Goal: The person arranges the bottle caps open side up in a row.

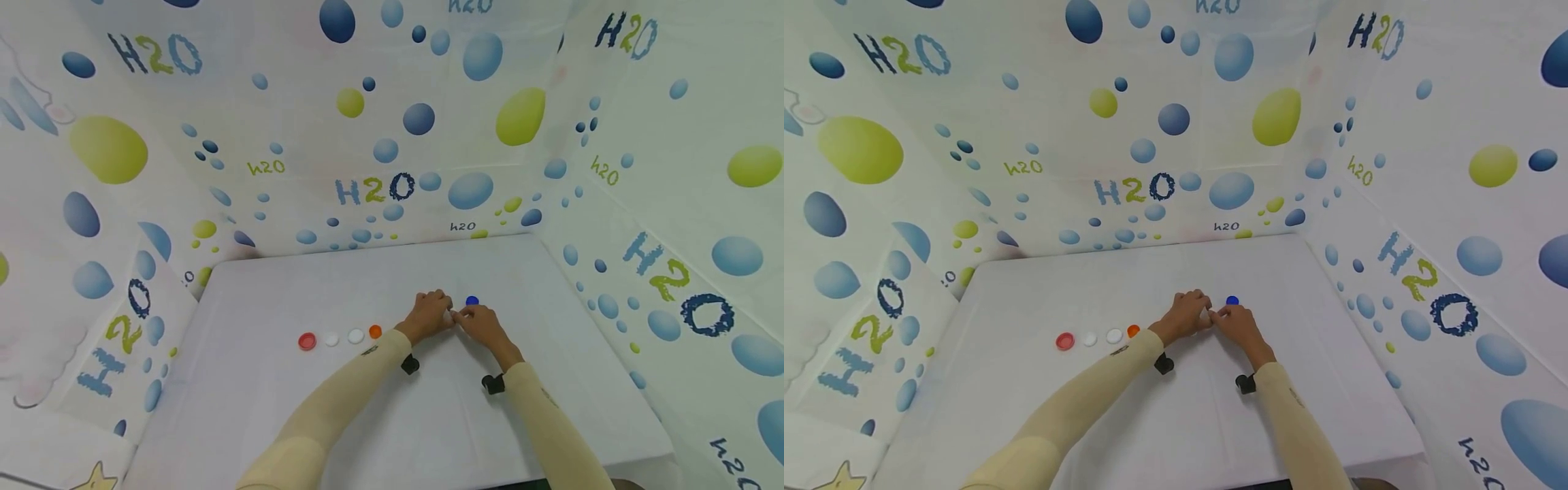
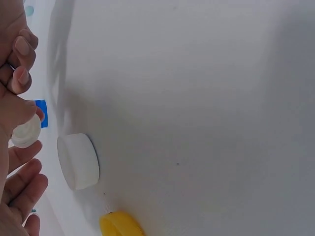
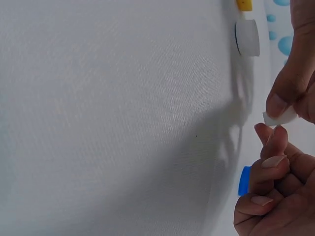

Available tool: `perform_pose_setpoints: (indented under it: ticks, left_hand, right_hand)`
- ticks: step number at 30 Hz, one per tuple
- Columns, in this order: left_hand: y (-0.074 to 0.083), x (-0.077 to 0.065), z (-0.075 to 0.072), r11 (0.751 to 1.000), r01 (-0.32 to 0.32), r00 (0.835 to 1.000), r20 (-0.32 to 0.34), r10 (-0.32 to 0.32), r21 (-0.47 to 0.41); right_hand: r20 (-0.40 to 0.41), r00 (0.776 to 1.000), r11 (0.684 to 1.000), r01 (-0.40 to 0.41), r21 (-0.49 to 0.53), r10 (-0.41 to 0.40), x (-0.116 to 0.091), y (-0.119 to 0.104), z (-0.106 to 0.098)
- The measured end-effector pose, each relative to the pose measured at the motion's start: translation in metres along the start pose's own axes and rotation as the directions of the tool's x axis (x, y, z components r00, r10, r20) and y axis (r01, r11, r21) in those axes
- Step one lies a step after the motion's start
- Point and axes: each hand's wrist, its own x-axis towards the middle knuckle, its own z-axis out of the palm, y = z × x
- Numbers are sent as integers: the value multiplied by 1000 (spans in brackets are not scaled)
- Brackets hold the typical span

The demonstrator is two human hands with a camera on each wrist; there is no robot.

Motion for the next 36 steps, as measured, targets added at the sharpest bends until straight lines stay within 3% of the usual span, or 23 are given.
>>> perform_pose_setpoints:
  ticks: [10,22,36]
  left_hand:
    - [1,-7,2,1000,-10,1000,12,10,0]
    - [-3,-10,2,999,-34,999,7,34,-11]
    - [1,-14,5,998,-25,999,39,27,-54]
  right_hand:
    - [8,1000,999,27,28,-27,-6,7,2]
    - [46,983,984,177,15,-178,-11,9,-2]
    - [80,981,983,181,-28,-179,-16,11,-2]
